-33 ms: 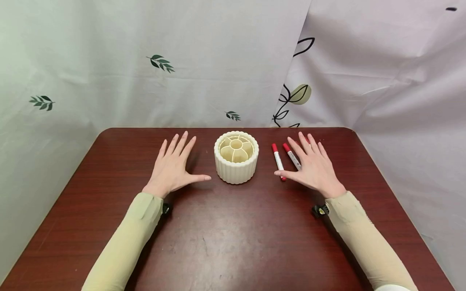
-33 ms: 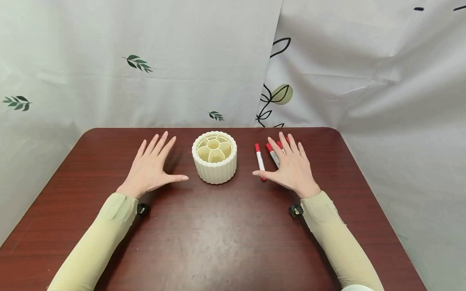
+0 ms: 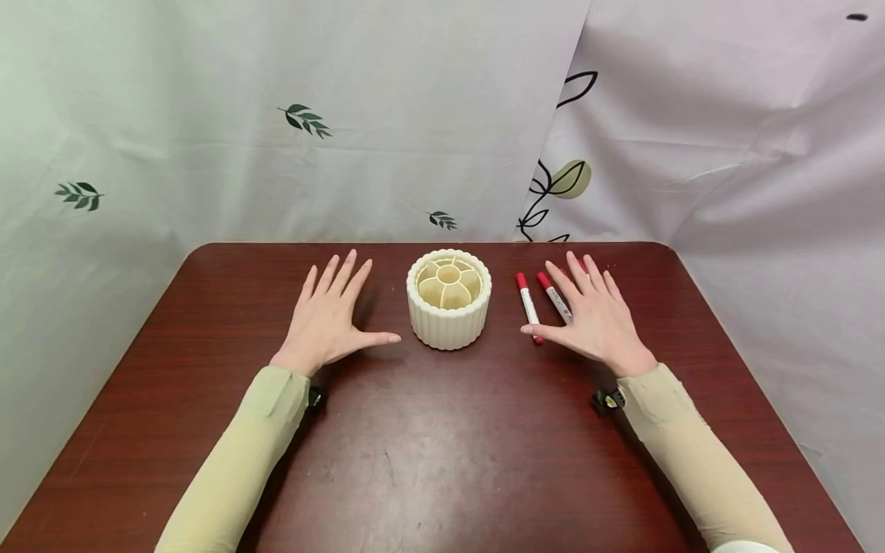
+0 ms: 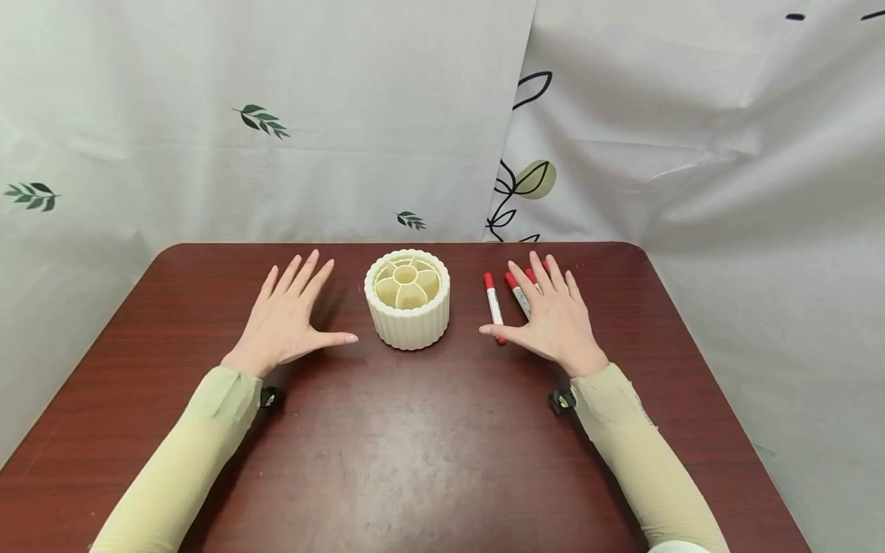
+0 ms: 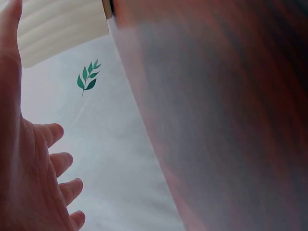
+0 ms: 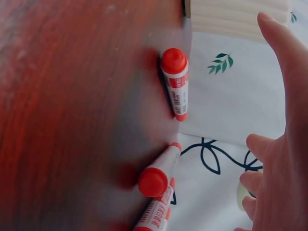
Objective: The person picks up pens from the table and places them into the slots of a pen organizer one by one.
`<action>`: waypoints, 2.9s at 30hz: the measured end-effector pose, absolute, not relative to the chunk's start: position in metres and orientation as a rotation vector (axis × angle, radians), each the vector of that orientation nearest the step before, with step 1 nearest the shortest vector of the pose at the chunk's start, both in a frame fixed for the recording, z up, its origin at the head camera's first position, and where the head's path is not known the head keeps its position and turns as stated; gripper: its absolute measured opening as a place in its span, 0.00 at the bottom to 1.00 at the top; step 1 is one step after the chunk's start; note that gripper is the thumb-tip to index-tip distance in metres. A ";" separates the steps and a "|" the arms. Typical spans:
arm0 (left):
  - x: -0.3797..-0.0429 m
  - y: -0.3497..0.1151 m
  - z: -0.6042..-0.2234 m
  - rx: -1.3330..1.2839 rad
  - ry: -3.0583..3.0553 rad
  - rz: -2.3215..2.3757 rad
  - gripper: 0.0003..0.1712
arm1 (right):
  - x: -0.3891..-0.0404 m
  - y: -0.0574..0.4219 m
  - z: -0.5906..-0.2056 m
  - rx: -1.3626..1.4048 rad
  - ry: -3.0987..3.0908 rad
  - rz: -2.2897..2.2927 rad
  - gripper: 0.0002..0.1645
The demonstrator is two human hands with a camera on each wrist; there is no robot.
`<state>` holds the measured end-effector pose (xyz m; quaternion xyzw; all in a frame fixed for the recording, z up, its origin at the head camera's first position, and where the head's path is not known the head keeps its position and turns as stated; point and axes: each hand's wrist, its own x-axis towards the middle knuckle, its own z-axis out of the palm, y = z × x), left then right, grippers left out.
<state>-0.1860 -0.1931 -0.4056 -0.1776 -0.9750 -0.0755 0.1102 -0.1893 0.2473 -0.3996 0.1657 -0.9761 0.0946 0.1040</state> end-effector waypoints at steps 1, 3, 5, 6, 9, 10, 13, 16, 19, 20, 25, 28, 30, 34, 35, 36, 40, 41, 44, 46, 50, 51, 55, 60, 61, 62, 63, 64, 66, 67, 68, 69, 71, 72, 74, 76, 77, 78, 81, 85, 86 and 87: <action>-0.186 -0.193 -0.406 -0.522 -2.863 -0.220 0.77 | -0.189 0.247 -0.400 0.488 -2.878 0.280 0.69; -0.186 -0.194 -0.406 -0.521 -2.862 -0.223 0.77 | -0.189 0.248 -0.400 0.486 -2.876 0.289 0.69; -0.186 -0.194 -0.406 -0.518 -2.861 -0.228 0.77 | -0.189 0.249 -0.400 0.480 -2.875 0.301 0.70; -0.187 -0.194 -0.406 -0.517 -2.860 -0.230 0.77 | -0.189 0.250 -0.400 0.476 -2.874 0.304 0.70; -0.187 -0.195 -0.405 -0.512 -2.859 -0.238 0.77 | -0.188 0.254 -0.398 0.460 -2.875 0.310 0.70; -0.187 -0.195 -0.405 -0.512 -2.858 -0.242 0.77 | -0.188 0.255 -0.397 0.452 -2.877 0.310 0.69; -0.186 -0.196 -0.404 -0.507 -2.857 -0.252 0.77 | -0.188 0.259 -0.394 0.424 -2.885 0.312 0.69; -0.186 -0.198 -0.404 -0.491 -2.857 -0.255 0.77 | -0.188 0.262 -0.389 0.395 -2.884 0.351 0.68; -0.185 -0.200 -0.403 -0.474 -2.855 -0.259 0.77 | -0.188 0.267 -0.384 0.378 -2.851 0.421 0.65; -0.184 -0.200 -0.402 -0.472 -2.855 -0.261 0.77 | -0.188 0.270 -0.382 0.370 -2.838 0.450 0.63; -0.183 -0.200 -0.400 -0.476 -2.840 -0.306 0.78 | -0.189 0.284 -0.377 0.306 -2.781 0.582 0.53; -0.183 -0.198 -0.398 -0.490 -2.809 -0.365 0.78 | -0.189 0.293 -0.374 0.246 -2.772 0.635 0.48; -0.183 -0.195 -0.397 -0.508 -2.782 -0.412 0.78 | -0.189 0.299 -0.373 0.202 -2.767 0.654 0.45; -0.183 -0.187 -0.392 -0.546 -2.729 -0.558 0.77 | -0.188 0.309 -0.374 0.126 -2.755 0.676 0.40; -0.182 -0.184 -0.390 -0.551 -2.718 -0.614 0.76 | -0.187 0.311 -0.374 0.111 -2.754 0.679 0.39; -0.182 -0.181 -0.389 -0.556 -2.710 -0.676 0.75 | -0.187 0.313 -0.375 0.098 -2.754 0.683 0.38; -0.180 -0.169 -0.384 -0.553 -2.672 -0.943 0.72 | -0.188 0.320 -0.381 0.068 -2.764 0.719 0.36; -0.180 -0.165 -0.383 -0.554 -2.660 -1.008 0.71 | -0.189 0.322 -0.382 0.062 -2.768 0.731 0.36; -0.180 -0.154 -0.383 -0.550 -2.628 -1.161 0.69 | -0.189 0.326 -0.388 0.035 -2.785 0.765 0.36; -0.182 -0.146 -0.383 -0.553 -2.605 -1.231 0.68 | -0.189 0.328 -0.391 0.016 -2.796 0.781 0.35; -0.186 -0.130 -0.384 -0.567 -2.577 -1.304 0.68 | -0.190 0.330 -0.397 -0.016 -2.823 0.807 0.33; -0.187 -0.127 -0.384 -0.569 -2.576 -1.314 0.68 | -0.190 0.330 -0.399 -0.020 -2.831 0.810 0.33; -0.193 -0.114 -0.387 -0.557 -2.581 -1.364 0.70 | -0.191 0.330 -0.406 -0.030 -2.844 0.820 0.31; -0.197 -0.106 -0.393 -0.525 -2.584 -1.414 0.71 | -0.193 0.329 -0.414 -0.021 -2.852 0.796 0.26; -0.197 -0.106 -0.394 -0.521 -2.583 -1.418 0.71 | -0.194 0.329 -0.415 -0.018 -2.855 0.790 0.25; -0.197 -0.106 -0.394 -0.519 -2.582 -1.424 0.71 | -0.194 0.329 -0.416 -0.016 -2.859 0.785 0.24; -0.197 -0.105 -0.395 -0.517 -2.583 -1.429 0.71 | -0.195 0.329 -0.416 -0.016 -2.862 0.780 0.23; -0.197 -0.105 -0.395 -0.516 -2.583 -1.432 0.71 | -0.195 0.329 -0.417 -0.017 -2.864 0.775 0.22; -0.197 -0.106 -0.395 -0.515 -2.584 -1.438 0.70 | -0.196 0.329 -0.417 -0.020 -2.867 0.769 0.20; -0.197 -0.106 -0.394 -0.515 -2.583 -1.435 0.70 | -0.196 0.329 -0.417 -0.022 -2.869 0.769 0.20; -0.197 -0.106 -0.394 -0.514 -2.583 -1.436 0.69 | -0.196 0.329 -0.416 -0.027 -2.871 0.770 0.19; -0.198 -0.106 -0.394 -0.516 -2.582 -1.437 0.69 | -0.197 0.329 -0.416 -0.032 -2.870 0.769 0.19; -0.198 -0.106 -0.394 -0.522 -2.580 -1.433 0.69 | -0.197 0.330 -0.416 -0.042 -2.863 0.768 0.19; -0.198 -0.106 -0.393 -0.524 -2.581 -1.428 0.69 | -0.197 0.330 -0.416 -0.046 -2.857 0.766 0.18; -0.199 -0.105 -0.392 -0.530 -2.584 -1.415 0.68 | -0.197 0.331 -0.414 -0.057 -2.833 0.763 0.18; -0.199 -0.105 -0.391 -0.527 -2.593 -1.396 0.69 | -0.196 0.332 -0.411 -0.061 -2.800 0.761 0.18; -0.199 -0.105 -0.390 -0.527 -2.597 -1.389 0.69 | -0.196 0.333 -0.408 -0.061 -2.784 0.762 0.18; -0.199 -0.105 -0.390 -0.526 -2.603 -1.380 0.69 | -0.196 0.333 -0.406 -0.061 -2.766 0.768 0.17; -0.198 -0.106 -0.388 -0.520 -2.616 -1.376 0.69 | -0.196 0.332 -0.397 -0.060 -2.721 0.777 0.17; -0.198 -0.107 -0.388 -0.506 -2.631 -1.375 0.69 | -0.196 0.330 -0.384 -0.064 -2.675 0.794 0.16; -0.197 -0.108 -0.388 -0.502 -2.635 -1.372 0.70 | -0.196 0.329 -0.381 -0.064 -2.667 0.805 0.16; -0.197 -0.108 -0.388 -0.500 -2.635 -1.374 0.70 | -0.196 0.328 -0.377 -0.064 -2.661 0.816 0.16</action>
